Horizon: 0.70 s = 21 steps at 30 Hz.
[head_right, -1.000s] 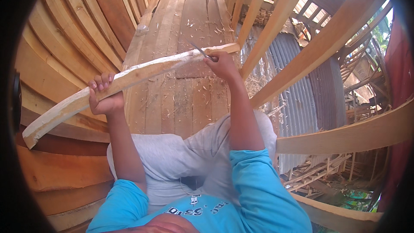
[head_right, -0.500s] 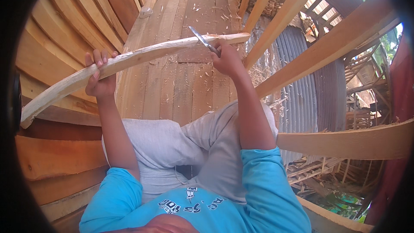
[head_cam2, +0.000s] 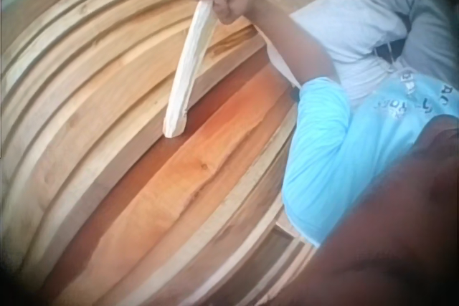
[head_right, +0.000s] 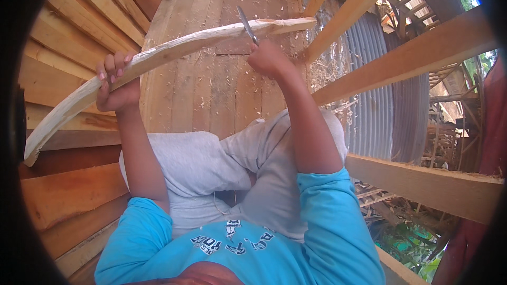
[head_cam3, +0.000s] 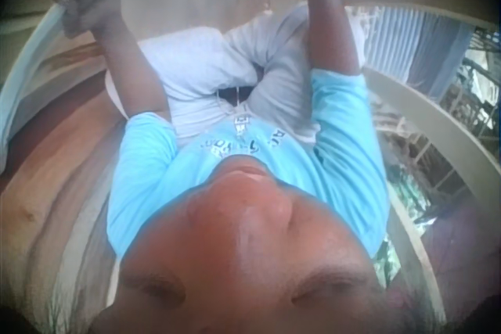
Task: The person sits on a wooden floor and uses a knife to shave and shape a long curved piece of wood. The person holds the wood with the left hand and repeatedly scrapes the surface with the right hand, producing wood shavings that accumulate on the floor.
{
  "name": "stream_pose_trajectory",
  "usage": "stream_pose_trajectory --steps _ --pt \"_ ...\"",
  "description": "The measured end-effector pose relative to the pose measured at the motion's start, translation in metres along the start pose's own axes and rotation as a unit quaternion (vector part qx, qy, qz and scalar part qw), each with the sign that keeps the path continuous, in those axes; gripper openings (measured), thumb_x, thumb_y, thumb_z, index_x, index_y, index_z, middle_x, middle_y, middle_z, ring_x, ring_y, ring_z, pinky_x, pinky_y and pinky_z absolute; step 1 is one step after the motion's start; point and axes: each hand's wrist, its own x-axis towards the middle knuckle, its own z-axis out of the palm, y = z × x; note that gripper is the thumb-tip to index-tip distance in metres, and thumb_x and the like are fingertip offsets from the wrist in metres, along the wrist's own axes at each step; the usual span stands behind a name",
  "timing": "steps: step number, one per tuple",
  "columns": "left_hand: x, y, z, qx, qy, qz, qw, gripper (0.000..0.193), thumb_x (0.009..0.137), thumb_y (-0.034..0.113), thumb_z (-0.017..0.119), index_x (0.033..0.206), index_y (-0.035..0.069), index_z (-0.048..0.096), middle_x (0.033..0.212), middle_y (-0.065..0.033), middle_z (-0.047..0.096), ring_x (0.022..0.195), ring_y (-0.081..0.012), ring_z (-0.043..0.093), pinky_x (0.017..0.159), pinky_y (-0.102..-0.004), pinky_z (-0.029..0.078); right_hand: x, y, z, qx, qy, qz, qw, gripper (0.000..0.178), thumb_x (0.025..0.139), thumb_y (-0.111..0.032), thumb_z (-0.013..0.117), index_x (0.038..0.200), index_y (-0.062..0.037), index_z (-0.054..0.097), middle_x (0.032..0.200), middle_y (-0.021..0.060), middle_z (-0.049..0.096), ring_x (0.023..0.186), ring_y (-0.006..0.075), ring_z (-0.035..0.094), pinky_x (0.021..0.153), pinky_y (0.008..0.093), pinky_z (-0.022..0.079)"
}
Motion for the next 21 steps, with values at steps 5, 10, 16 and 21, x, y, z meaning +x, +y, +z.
stream_pose_trajectory --steps 5,10,16,21 --pt "0.001 0.0 0.006 -0.035 0.049 0.04 0.997 0.015 0.068 0.019 0.066 0.076 0.024 0.054 0.071 0.0068 0.039 0.075 -0.0114 0.041 0.09 -0.0303 0.037 0.007 0.006 -0.001 0.172 0.002 0.041 0.984 0.044 0.099 -0.038 0.051 0.08 0.001 0.055 0.064 0.0092 0.055 0.051 0.0194 0.053 0.048 0.0369 0.04" --pt "0.002 0.03 0.016 -0.035 0.067 0.064 0.995 0.017 0.064 0.018 0.065 0.075 0.024 0.054 0.069 0.0069 0.042 0.074 -0.011 0.043 0.09 -0.029 0.039 0.012 -0.009 0.001 0.37 0.049 0.075 0.925 0.047 0.096 -0.049 0.059 0.072 -0.0115 0.043 0.057 -0.0034 0.039 0.043 0.0088 0.034 0.039 0.0286 0.025" --pt "0.003 0.033 0.017 -0.027 0.076 0.069 0.994 0.016 0.064 0.018 0.065 0.075 0.023 0.054 0.069 0.0069 0.044 0.073 -0.0106 0.044 0.09 -0.0289 0.04 0.027 -0.002 0.012 0.344 0.094 0.032 0.934 0.056 0.091 -0.047 0.066 0.057 -0.0041 0.052 0.054 0.002 0.049 0.044 0.0122 0.045 0.04 0.0316 0.035" --pt "0.005 0.029 0.027 -0.011 0.08 0.069 0.994 0.017 0.063 0.017 0.065 0.074 0.025 0.055 0.069 0.0075 0.044 0.073 -0.0105 0.044 0.09 -0.0284 0.04 0.031 -0.002 0.015 0.334 0.107 0.001 0.936 0.054 0.09 -0.046 0.068 0.063 -0.0013 0.057 0.056 0.0021 0.051 0.047 0.0118 0.048 0.042 0.032 0.037"
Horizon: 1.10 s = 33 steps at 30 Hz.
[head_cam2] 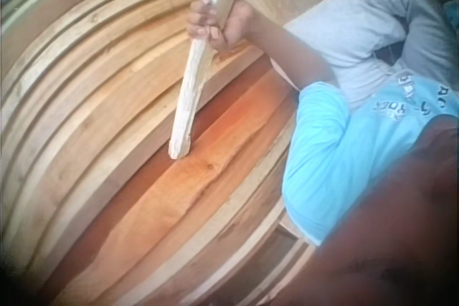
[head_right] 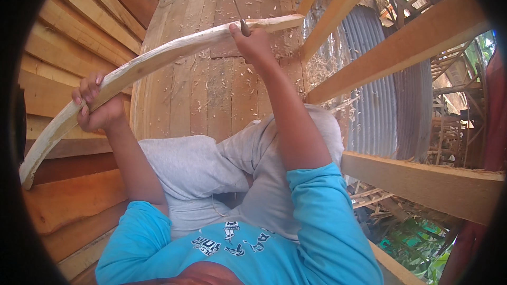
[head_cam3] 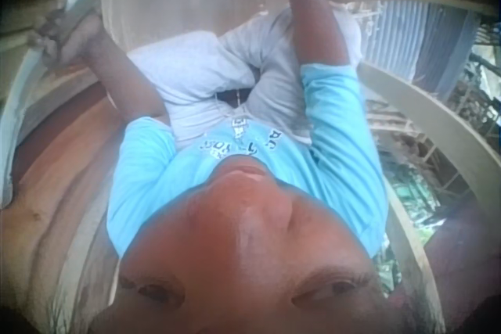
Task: The person sits on a wooden floor and uses a knife to shave and shape a long curved piece of wood. The person holds the wood with the left hand and repeatedly scrapes the surface with the right hand, producing wood shavings that accumulate on the floor.
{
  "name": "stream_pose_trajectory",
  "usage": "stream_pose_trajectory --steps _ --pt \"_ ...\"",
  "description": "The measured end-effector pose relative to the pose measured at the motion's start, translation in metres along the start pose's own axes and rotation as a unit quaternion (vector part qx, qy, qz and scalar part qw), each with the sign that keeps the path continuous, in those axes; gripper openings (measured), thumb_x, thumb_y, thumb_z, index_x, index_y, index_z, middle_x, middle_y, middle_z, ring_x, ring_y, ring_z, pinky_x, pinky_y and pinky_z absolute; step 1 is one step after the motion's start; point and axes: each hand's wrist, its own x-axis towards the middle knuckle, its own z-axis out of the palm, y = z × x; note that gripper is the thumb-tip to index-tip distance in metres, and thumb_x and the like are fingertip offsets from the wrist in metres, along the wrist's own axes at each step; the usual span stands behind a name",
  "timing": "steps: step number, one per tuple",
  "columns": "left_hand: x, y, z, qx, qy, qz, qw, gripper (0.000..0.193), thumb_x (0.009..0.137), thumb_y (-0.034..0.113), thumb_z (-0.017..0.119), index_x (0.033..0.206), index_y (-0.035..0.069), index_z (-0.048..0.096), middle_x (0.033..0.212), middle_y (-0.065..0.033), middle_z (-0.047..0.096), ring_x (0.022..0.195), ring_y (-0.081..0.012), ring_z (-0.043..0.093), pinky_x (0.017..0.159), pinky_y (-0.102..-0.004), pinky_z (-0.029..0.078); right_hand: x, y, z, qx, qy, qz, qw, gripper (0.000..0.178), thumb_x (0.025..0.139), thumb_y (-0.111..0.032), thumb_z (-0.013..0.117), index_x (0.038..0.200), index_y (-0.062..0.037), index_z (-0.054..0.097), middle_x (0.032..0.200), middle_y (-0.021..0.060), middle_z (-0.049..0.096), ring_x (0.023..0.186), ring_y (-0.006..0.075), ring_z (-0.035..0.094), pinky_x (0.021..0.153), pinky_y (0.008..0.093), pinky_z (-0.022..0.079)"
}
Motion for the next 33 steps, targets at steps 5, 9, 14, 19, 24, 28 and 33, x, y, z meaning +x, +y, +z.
stream_pose_trajectory --steps 5,9,14,19,24,28,33 --pt "-0.008 -0.014 0.03 0.014 -0.024 -0.007 1.0 0.018 0.062 0.018 0.065 0.074 0.027 0.055 0.069 0.0083 0.044 0.073 -0.0099 0.044 0.09 -0.0277 0.039 0.006 0.004 -0.002 0.005 0.02 -0.023 1.0 0.05 0.089 -0.045 0.07 0.066 -0.0032 0.056 0.056 0.0005 0.05 0.046 0.0108 0.046 0.041 0.0308 0.035" --pt "-0.009 -0.011 0.026 0.019 -0.03 -0.009 0.999 0.018 0.062 0.018 0.065 0.074 0.027 0.056 0.069 0.0084 0.044 0.073 -0.0097 0.044 0.091 -0.0275 0.038 -0.001 -0.002 -0.003 0.007 0.011 -0.004 1.0 0.049 0.09 -0.046 0.071 0.064 -0.0096 0.05 0.055 -0.0022 0.046 0.043 0.0085 0.041 0.038 0.0283 0.031" --pt "-0.007 -0.001 0.02 0.01 -0.04 0.0 0.999 0.019 0.062 0.017 0.065 0.075 0.027 0.055 0.069 0.0083 0.044 0.073 -0.0095 0.044 0.091 -0.0279 0.039 -0.005 -0.008 0.001 -0.007 -0.009 -0.021 1.0 0.049 0.09 -0.049 0.07 0.066 -0.0092 0.052 0.056 -0.002 0.047 0.044 0.0082 0.043 0.039 0.0286 0.032" --pt "-0.006 -0.009 0.014 -0.008 -0.017 -0.001 1.0 0.02 0.062 0.016 0.064 0.074 0.026 0.052 0.069 0.0077 0.041 0.073 -0.0111 0.042 0.09 -0.0284 0.038 0.008 0.006 0.004 -0.028 -0.01 -0.06 0.998 0.051 0.092 -0.047 0.065 0.076 0.0015 0.065 0.061 0.0037 0.055 0.055 0.0138 0.053 0.05 0.0336 0.043" --pt "-0.003 -0.016 -0.006 -0.02 0.02 -0.01 1.0 0.024 0.06 0.014 0.067 0.074 0.025 0.05 0.069 0.0081 0.042 0.074 -0.0109 0.045 0.093 -0.0304 0.039 0.022 0.018 0.008 -0.01 0.042 0.009 0.999 0.046 0.095 -0.043 0.058 0.087 0.0023 0.067 0.076 0.0104 0.066 0.067 0.0178 0.062 0.061 0.0337 0.048" --pt "-0.005 -0.013 -0.009 -0.004 0.02 -0.009 1.0 0.026 0.061 0.016 0.068 0.074 0.024 0.048 0.069 0.0078 0.041 0.074 -0.011 0.045 0.094 -0.03 0.038 0.017 0.015 0.003 -0.039 0.0 -0.067 0.997 0.038 0.093 -0.038 0.06 0.096 0.0001 0.067 0.083 0.0151 0.069 0.079 0.0215 0.066 0.071 0.0359 0.05" --pt "-0.002 -0.011 -0.008 0.004 0.014 -0.03 0.999 0.027 0.063 0.019 0.071 0.075 0.023 0.047 0.07 0.0077 0.04 0.076 -0.0106 0.045 0.093 -0.0296 0.038 0.002 0.011 0.001 -0.097 -0.02 -0.129 0.987 0.031 0.091 -0.031 0.062 0.099 -0.0013 0.065 0.085 0.0149 0.069 0.08 0.0259 0.066 0.075 0.039 0.049"
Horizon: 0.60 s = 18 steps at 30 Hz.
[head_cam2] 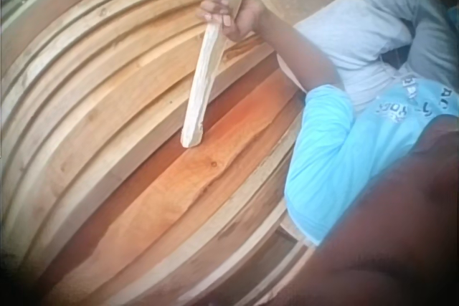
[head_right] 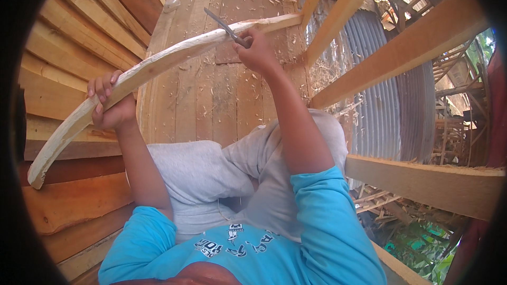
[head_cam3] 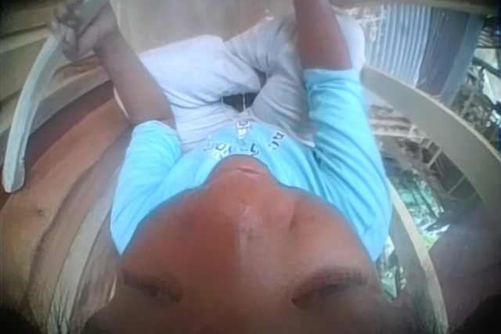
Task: The person sits on a wooden floor and uses a knife to shave and shape a long curved piece of wood. The person holds the wood with the left hand and repeatedly scrapes the surface with the right hand, producing wood shavings that accumulate on the floor.
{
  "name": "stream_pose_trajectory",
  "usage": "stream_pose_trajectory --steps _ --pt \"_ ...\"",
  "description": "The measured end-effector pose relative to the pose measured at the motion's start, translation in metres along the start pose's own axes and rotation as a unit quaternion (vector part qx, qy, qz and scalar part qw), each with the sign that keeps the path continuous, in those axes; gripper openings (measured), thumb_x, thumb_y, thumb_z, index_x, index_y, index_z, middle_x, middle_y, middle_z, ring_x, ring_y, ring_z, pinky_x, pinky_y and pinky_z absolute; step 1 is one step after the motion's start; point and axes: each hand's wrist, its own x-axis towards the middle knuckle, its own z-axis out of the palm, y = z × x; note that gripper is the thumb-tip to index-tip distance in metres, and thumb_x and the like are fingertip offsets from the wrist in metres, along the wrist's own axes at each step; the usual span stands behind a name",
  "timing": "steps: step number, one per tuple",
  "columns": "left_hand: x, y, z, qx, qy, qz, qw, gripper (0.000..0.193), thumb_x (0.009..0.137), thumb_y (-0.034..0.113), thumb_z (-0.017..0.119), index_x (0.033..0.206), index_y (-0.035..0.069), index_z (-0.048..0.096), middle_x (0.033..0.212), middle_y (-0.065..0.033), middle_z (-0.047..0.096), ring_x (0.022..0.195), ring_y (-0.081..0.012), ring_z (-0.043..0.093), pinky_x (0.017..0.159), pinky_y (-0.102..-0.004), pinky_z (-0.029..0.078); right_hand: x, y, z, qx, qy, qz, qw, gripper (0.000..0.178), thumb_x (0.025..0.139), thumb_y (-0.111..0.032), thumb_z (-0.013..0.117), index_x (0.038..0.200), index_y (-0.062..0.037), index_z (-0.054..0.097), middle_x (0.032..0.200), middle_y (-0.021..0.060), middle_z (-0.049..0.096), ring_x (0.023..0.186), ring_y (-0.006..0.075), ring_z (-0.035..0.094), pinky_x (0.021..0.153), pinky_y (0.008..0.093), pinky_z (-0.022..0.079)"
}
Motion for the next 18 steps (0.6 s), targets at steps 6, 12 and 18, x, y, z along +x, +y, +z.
stream_pose_trajectory --steps 6,12,18 --pt "0.002 -0.004 -0.001 0.007 -0.044 -0.009 0.999 0.03 0.07 0.029 0.074 0.076 0.023 0.045 0.07 0.0076 0.038 0.077 -0.0107 0.045 0.094 -0.0308 0.036 -0.007 -0.013 0.013 -0.191 0.031 0.027 0.981 0.035 0.096 -0.032 0.049 0.094 -0.0017 0.066 0.091 0.0221 0.069 0.084 0.0404 0.066 0.079 0.0487 0.049" --pt "-0.004 -0.005 0.006 0.023 0.001 -0.005 1.0 0.033 0.074 0.032 0.073 0.073 0.022 0.042 0.07 0.0067 0.037 0.076 -0.0115 0.043 0.093 -0.0324 0.036 -0.02 -0.066 0.033 -0.294 0.067 0.041 0.953 0.057 0.1 -0.037 0.031 0.078 -0.0018 0.071 0.084 0.0254 0.069 0.086 0.0444 0.066 0.082 0.0535 0.05" --pt "-0.004 -0.007 -0.01 0.011 -0.009 -0.017 1.0 0.032 0.07 0.028 0.07 0.072 0.022 0.039 0.07 0.0061 0.035 0.073 -0.012 0.041 0.092 -0.0319 0.036 -0.005 -0.051 0.051 -0.299 0.122 -0.035 0.946 0.055 0.096 -0.032 0.034 0.07 -0.0009 0.071 0.072 0.0254 0.067 0.07 0.0441 0.067 0.07 0.0524 0.054"
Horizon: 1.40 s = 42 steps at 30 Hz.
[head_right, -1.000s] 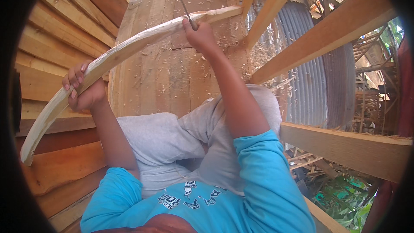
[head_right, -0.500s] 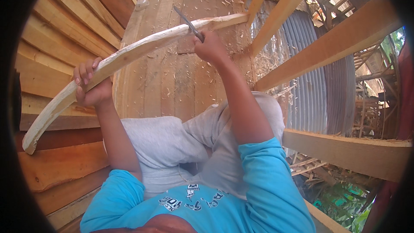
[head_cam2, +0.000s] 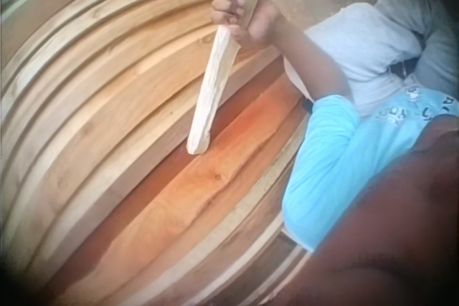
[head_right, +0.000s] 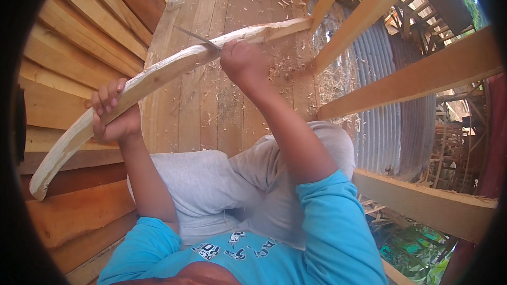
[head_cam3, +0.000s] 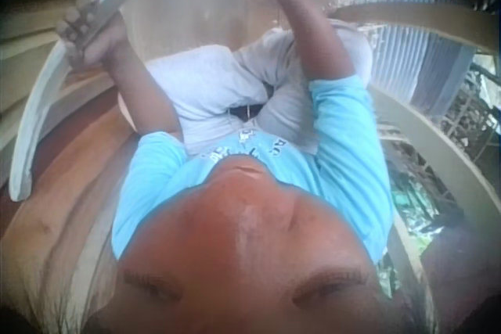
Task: The person sits on a wooden floor and uses a knife to shave and shape a long curved piece of wood. The person holds the wood with the left hand and repeatedly scrapes the surface with the right hand, producing wood shavings that accumulate on the floor.
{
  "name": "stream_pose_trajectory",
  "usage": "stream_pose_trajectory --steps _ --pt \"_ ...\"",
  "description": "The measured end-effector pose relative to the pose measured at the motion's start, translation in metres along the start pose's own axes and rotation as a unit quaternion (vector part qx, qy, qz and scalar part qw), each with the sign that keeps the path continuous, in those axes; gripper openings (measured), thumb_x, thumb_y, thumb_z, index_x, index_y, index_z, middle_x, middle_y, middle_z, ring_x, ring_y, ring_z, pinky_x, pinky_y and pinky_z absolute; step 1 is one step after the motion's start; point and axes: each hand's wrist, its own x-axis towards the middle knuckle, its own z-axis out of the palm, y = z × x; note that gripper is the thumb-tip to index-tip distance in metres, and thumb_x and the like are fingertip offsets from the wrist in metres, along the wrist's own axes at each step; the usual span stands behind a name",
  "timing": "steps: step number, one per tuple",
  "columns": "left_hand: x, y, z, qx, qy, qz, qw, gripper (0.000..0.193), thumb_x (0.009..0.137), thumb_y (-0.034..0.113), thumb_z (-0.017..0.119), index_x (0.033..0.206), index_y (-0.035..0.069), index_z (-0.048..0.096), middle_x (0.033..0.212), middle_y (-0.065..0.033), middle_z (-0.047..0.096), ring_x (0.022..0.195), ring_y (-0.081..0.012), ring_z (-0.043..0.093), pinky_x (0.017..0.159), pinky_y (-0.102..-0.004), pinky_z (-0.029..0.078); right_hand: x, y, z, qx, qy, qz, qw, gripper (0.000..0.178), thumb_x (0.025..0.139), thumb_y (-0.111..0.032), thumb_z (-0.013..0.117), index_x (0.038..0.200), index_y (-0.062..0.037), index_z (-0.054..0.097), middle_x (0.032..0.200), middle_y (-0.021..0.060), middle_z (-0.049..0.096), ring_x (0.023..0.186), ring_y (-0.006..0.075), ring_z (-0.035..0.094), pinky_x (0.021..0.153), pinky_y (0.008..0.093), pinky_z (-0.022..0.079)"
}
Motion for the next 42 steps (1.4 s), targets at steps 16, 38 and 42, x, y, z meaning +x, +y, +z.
stream_pose_trajectory --steps 16,38,42 --pt "-0.002 0.001 -0.004 0.014 0.015 0.002 1.0 0.035 0.065 0.028 0.071 0.071 0.021 0.037 0.069 0.0052 0.033 0.072 -0.013 0.038 0.09 -0.0324 0.036 0.022 0.033 0.008 -0.085 0.016 0.04 0.995 0.051 0.093 -0.033 0.037 0.074 -0.0013 0.072 0.077 0.0244 0.069 0.074 0.042 0.069 0.073 0.0541 0.054" --pt "0.014 0.006 0.0 0.001 -0.16 0.02 0.987 0.029 0.072 0.027 0.068 0.07 0.022 0.04 0.067 0.0065 0.039 0.069 -0.0116 0.039 0.085 -0.0319 0.035 -0.009 0.009 -0.021 -0.041 -0.05 -0.047 0.997 0.053 0.096 -0.036 0.036 0.088 0.003 0.07 0.091 0.0296 0.067 0.086 0.0482 0.065 0.083 0.0545 0.051" --pt "0.009 0.01 -0.008 0.022 -0.136 0.015 0.99 0.029 0.072 0.027 0.068 0.069 0.022 0.04 0.067 0.0066 0.039 0.07 -0.0115 0.039 0.086 -0.0319 0.035 -0.007 0.005 -0.009 -0.003 0.011 0.005 1.0 0.053 0.095 -0.031 0.036 0.07 0.0033 0.068 0.077 0.0282 0.067 0.072 0.0454 0.066 0.07 0.056 0.052"
